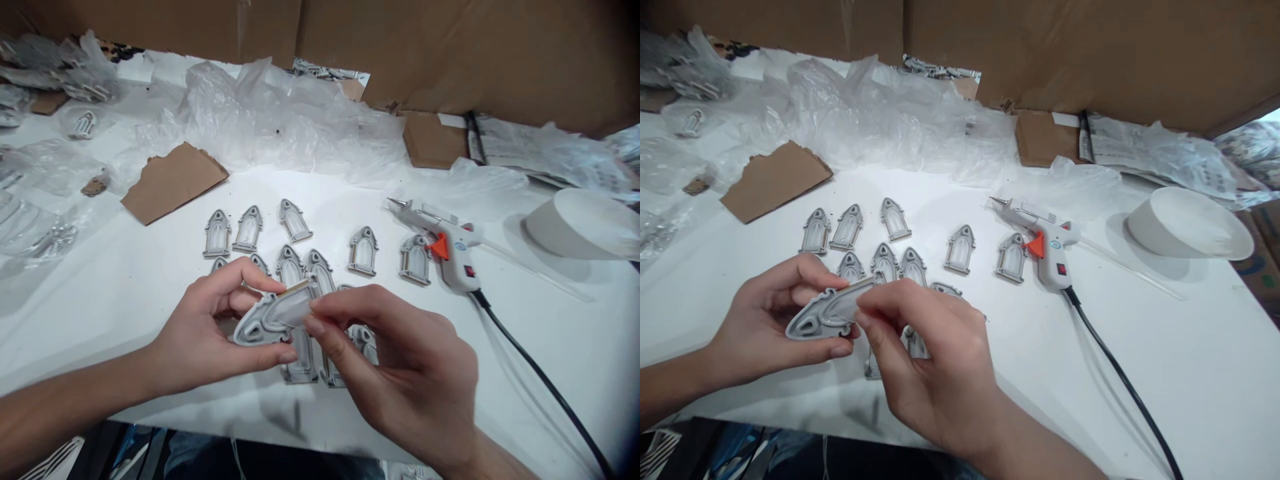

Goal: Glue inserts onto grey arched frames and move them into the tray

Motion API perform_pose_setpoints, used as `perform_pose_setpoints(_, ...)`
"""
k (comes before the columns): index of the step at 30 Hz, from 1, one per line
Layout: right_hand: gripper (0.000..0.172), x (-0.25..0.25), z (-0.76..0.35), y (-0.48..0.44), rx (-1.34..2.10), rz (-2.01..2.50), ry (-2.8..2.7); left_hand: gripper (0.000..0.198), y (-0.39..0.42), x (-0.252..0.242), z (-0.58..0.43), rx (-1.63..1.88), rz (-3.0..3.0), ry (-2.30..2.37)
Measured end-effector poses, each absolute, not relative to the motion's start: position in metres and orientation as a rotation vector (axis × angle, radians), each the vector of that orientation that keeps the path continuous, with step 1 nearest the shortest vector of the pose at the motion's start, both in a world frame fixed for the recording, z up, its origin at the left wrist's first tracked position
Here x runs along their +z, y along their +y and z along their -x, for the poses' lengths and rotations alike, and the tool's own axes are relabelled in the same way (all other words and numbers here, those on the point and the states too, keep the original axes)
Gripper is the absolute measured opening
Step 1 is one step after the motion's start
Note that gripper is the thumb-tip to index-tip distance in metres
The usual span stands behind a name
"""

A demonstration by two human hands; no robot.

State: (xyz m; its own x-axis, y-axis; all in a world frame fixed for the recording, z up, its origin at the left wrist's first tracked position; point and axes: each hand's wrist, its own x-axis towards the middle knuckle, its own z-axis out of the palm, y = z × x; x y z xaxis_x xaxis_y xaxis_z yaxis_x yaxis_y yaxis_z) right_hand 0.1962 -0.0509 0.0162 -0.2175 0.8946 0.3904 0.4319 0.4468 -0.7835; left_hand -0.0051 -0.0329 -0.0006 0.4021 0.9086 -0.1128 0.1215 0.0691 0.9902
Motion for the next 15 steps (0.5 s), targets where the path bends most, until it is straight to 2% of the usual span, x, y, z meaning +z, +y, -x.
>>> perform_pose_setpoints(15, 0.021, 0.0136, -0.1960, -0.0539, 0.609, 1.122, -1.870, 0.039, -0.0321, -0.0005, 0.0049, 0.760, -1.355, 0.986)
